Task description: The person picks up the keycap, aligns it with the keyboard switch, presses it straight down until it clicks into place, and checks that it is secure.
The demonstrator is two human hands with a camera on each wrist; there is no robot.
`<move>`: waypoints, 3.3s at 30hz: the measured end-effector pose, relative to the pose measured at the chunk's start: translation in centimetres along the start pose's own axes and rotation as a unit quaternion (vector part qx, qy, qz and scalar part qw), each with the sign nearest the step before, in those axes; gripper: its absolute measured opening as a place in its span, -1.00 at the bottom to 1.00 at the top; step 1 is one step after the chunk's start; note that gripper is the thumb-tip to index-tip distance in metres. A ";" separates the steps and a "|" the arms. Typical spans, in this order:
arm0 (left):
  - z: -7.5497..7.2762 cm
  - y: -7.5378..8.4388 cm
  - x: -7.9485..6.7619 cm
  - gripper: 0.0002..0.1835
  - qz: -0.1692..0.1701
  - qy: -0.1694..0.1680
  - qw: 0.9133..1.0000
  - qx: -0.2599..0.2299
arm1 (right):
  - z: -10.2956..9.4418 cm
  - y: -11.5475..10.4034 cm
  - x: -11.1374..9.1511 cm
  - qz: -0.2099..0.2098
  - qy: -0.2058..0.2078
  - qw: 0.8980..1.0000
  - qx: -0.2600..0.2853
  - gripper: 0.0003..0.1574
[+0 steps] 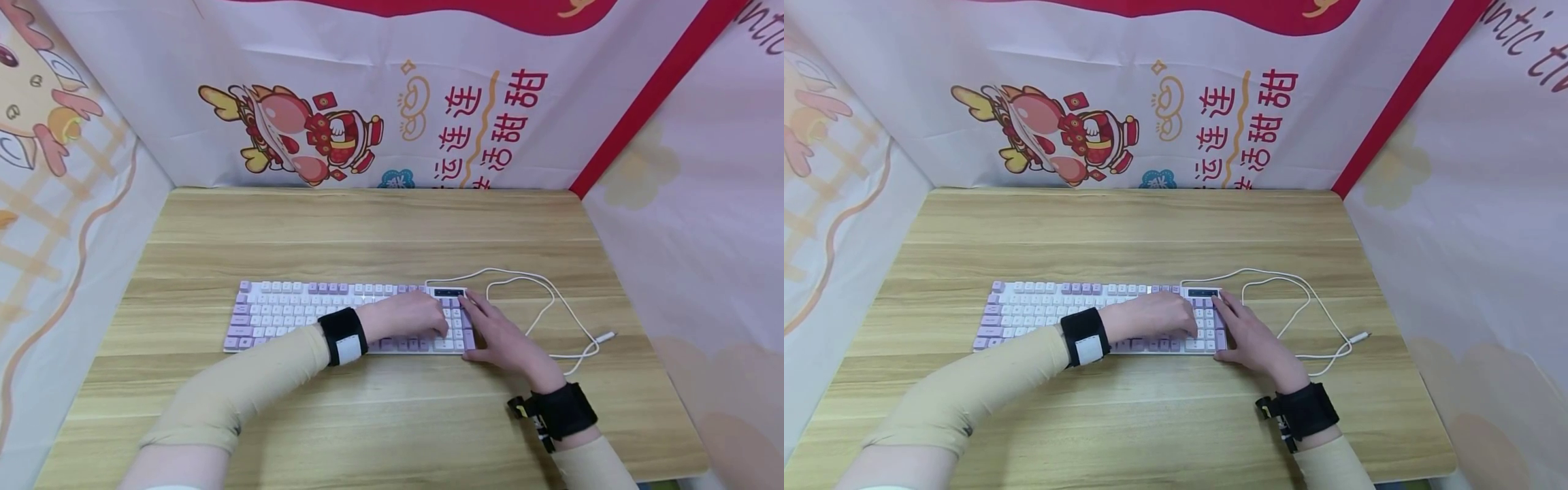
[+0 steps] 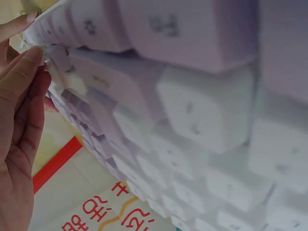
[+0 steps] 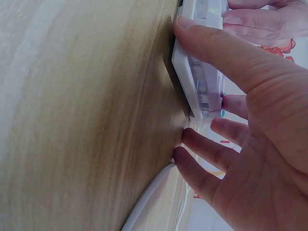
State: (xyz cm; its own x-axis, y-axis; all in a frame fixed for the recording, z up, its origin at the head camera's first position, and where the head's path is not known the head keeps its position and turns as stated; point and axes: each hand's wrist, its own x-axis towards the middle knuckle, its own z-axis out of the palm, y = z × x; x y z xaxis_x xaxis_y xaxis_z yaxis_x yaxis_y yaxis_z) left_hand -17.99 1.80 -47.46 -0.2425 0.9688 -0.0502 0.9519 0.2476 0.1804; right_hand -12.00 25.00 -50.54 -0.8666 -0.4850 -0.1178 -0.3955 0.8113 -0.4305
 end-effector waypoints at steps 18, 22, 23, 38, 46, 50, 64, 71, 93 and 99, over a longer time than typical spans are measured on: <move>-0.7 -1.1 0.5 -0.82 0.023 -0.045 0.997 0.065 | 0.0 0.1 0.1 -0.006 0.000 1.000 -0.003 0.30; -0.7 -0.6 0.2 -0.80 0.035 -0.057 0.990 0.125 | -0.1 0.0 0.1 -0.007 0.003 1.000 0.001 0.30; -0.6 -0.6 0.1 -0.81 0.031 -0.054 0.991 0.118 | -0.1 0.0 0.1 -0.006 0.003 1.000 0.001 0.31; -0.8 -0.3 -0.1 -0.85 0.010 -0.033 0.997 0.065 | -0.2 0.0 0.0 -0.009 0.004 1.000 0.003 0.30; -1.4 1.2 0.9 -0.73 0.066 -0.096 0.960 0.253 | -0.3 0.0 0.1 -0.006 0.002 1.000 0.008 0.29; -1.5 2.1 1.4 -0.72 0.085 -0.124 0.940 0.307 | -0.3 0.0 0.1 -0.007 0.001 1.000 0.010 0.29; -0.8 5.2 2.0 -0.74 -0.002 -0.121 0.943 0.310 | -0.1 0.0 0.0 -0.011 0.005 1.000 0.005 0.27; -0.9 5.0 1.8 -0.74 0.021 -0.106 0.942 0.318 | 0.0 0.1 0.1 -0.009 0.004 1.000 0.008 0.27; -0.4 -0.3 0.0 -0.79 0.004 -0.034 0.999 -0.001 | -0.1 0.1 0.1 -0.009 0.002 1.000 0.006 0.29; -0.5 -0.2 0.4 -0.77 0.009 -0.044 0.999 0.015 | 0.0 0.1 0.1 -0.010 0.005 1.000 0.005 0.29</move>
State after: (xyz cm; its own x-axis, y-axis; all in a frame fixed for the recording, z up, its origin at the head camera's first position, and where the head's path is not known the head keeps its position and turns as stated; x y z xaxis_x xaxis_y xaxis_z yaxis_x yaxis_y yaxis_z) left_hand -18.41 2.13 -47.02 -0.2089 0.9687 -0.1344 0.9616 0.2285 0.1520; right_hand -12.14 25.04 -50.59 -0.8618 -0.4972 -0.1006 -0.4090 0.7983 -0.4421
